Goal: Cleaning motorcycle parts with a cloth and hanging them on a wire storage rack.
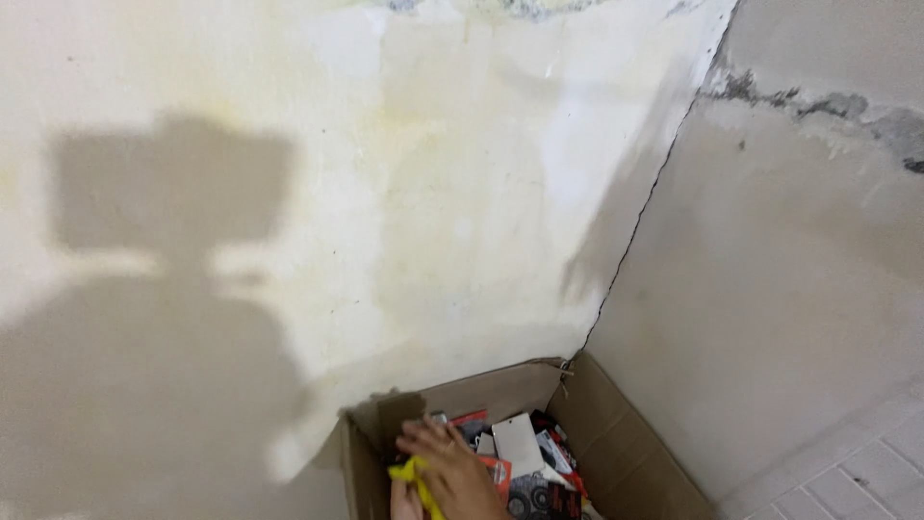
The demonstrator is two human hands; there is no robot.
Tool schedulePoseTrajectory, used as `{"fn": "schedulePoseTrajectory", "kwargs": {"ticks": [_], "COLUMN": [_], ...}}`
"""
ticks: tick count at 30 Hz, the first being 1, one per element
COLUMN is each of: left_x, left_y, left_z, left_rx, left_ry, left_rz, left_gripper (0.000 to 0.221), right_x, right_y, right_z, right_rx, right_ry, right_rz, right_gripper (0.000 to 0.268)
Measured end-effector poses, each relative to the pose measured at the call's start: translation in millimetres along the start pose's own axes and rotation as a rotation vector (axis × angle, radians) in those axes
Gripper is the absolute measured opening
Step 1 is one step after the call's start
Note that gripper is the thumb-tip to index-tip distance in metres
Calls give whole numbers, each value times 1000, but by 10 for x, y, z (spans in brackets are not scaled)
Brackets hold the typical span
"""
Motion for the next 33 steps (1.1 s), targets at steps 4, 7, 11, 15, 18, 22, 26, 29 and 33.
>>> {"fn": "schedulePoseTrajectory", "kwargs": {"ticks": [4, 7, 11, 15, 18, 22, 26, 29, 33], "left_x": [849, 1442, 1742, 1597, 1144, 1256, 1560, 1655, 1905], "left_y": [814, 1869, 2324, 2086, 1763, 2208, 2406, 2508, 2867], "left_z": [205, -235, -683, -692, -561, -841, -944, -882, -875], "left_rx": [38, 53, -3, -22, -23, 57, 86, 28, 12], "left_ry": [0, -101, -236, -125, -73, -195, -270, -206, -235], "left_rz": [-17, -61, -242, -250, -386, -408, -327, -330, -321], "left_gripper": [54, 53, 49, 50, 51, 64, 71, 65, 57], "right_x": [-411, -416, -251, -403, -588, -698, -761, -763, -742], "right_y": [-178, -233, -288, -53, -52, -278, -387, -198, -329], "right_z": [203, 179, 204, -30, -19, 250, 228, -23, 89], "right_rx": [0, 158, 308, 284, 74, -161, -54, -80, -147], "right_ry": [69, 62, 139, 31, -222, -109, 184, 96, -182], "right_rz": [133, 218, 114, 3, -26, -140, -75, 34, -79], "right_gripper": [44, 39, 42, 44, 46, 43, 45, 45, 42]}}
Point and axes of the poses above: each hand's wrist, its own z-axis towards the middle knuckle, its own y-axis out of the palm, x = y × z, the point moved 2 cm from there along z, towards the middle knuckle, and after that the axes turned 7 degrees about -x, right-handed, at the moved point
